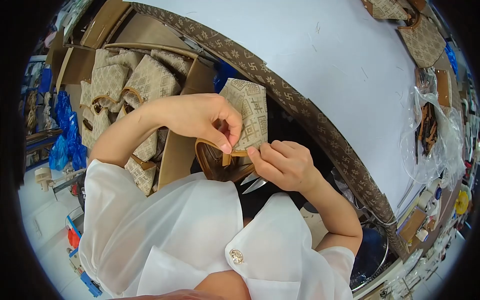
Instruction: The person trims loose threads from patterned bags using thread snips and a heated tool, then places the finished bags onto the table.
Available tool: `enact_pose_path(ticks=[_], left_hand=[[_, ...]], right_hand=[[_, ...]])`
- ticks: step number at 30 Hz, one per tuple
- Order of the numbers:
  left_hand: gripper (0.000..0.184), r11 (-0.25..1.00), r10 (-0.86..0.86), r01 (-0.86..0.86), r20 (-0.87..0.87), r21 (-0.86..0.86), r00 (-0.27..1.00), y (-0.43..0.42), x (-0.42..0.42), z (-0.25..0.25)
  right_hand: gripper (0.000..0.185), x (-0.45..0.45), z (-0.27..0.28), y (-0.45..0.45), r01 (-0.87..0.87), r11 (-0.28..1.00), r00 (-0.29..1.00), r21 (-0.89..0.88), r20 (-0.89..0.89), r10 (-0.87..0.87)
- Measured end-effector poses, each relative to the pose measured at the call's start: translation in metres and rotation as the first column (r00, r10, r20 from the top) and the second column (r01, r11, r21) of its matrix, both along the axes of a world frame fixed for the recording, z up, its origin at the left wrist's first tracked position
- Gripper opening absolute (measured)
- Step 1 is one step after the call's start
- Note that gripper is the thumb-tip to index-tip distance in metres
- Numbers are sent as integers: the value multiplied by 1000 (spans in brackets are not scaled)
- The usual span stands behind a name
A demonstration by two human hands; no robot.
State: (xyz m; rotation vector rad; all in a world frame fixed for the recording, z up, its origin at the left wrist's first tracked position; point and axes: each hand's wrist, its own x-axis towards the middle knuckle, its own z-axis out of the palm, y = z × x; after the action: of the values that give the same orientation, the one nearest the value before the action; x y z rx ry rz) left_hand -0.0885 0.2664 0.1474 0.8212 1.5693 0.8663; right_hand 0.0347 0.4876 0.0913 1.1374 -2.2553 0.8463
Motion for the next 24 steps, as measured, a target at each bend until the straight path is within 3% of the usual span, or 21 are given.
enact_pose_path(ticks=[5, 8, 10, 13, 14, 17, 18, 21, 24], left_hand=[[10, 996, 50, -39, -130, 84, 990, -6, 9, 3], [10, 959, 124, -54, -241, 279, 962, -10, 13, -7], [11, 946, 143, -56, -254, 319, 957, -12, 15, -12], [13, 916, 178, -56, -276, 398, 945, -13, 16, -15], [13, 921, 185, -73, -263, 384, 947, -12, 16, -13], [13, 928, 187, -93, -236, 361, 954, -7, 16, -11], [13, 922, 193, -92, -242, 375, 951, -6, 17, -13], [12, 910, 202, -85, -255, 406, 946, -3, 18, -15], [13, 897, 210, -89, -240, 434, 948, -3, 18, -16]], right_hand=[[28, -2, -3, 2, 6, 1000, 999, -23, 34, -5], [29, -3, -2, 5, -11, 1000, 997, -10, 79, 12], [30, -3, 2, 5, -22, 1000, 995, -6, 100, 22], [25, 1, 31, 4, 175, 983, 799, -62, 592, -105], [25, 0, 39, 5, 178, 982, 797, -59, 594, -109], [24, -2, 64, 11, 47, 976, 649, 211, 737, -191], [24, -4, 73, 11, 54, 975, 646, 215, 737, -199], [25, -14, 93, 2, -19, 896, 555, 443, 750, -359], [25, -23, 100, -2, -73, 861, 550, 503, 741, -386]])
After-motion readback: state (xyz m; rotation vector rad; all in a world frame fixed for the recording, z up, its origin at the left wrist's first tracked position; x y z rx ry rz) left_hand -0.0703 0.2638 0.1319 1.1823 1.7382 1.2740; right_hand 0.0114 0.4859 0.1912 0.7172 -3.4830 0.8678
